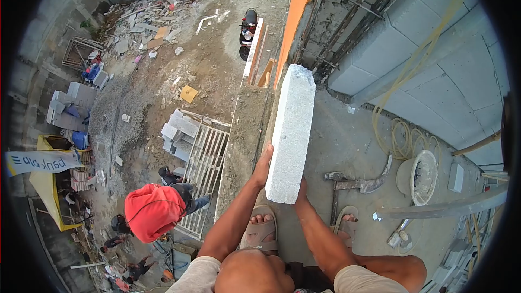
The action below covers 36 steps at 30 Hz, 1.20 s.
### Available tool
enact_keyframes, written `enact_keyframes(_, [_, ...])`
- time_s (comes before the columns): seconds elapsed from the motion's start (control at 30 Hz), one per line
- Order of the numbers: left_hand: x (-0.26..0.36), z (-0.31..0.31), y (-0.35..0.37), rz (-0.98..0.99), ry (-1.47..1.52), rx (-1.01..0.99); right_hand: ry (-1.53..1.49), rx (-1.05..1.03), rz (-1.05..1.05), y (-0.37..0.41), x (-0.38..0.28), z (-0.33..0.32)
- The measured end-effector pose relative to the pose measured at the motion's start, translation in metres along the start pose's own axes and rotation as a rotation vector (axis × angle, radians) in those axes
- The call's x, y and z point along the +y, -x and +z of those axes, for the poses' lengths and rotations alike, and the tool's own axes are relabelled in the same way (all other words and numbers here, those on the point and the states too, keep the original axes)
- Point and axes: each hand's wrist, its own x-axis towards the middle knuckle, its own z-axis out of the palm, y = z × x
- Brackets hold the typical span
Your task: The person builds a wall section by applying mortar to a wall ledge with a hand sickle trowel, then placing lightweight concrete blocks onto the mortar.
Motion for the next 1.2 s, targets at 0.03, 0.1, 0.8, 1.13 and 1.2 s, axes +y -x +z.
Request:
enact_keyframes(0.03, [-0.005,-0.003,-0.005,0.068,-0.057,0.031,0.010,0.025,-0.033,-0.002,0.001,0.000])
enact_keyframes(0.1, [-0.016,-0.008,-0.011,0.094,-0.118,0.105,0.021,0.056,-0.062,0.000,0.004,-0.004])
enact_keyframes(0.8, [-0.016,-0.003,-0.003,0.068,-0.084,0.065,-0.026,-0.032,-0.037,0.007,-0.003,0.004])
enact_keyframes(1.13, [0.024,0.012,-0.024,-0.060,0.053,-0.008,-0.119,0.010,-0.012,-0.027,-0.028,0.029])
enact_keyframes(1.2, [0.024,0.013,-0.026,-0.050,0.022,-0.001,-0.034,-0.001,-0.072,-0.021,-0.035,0.042])
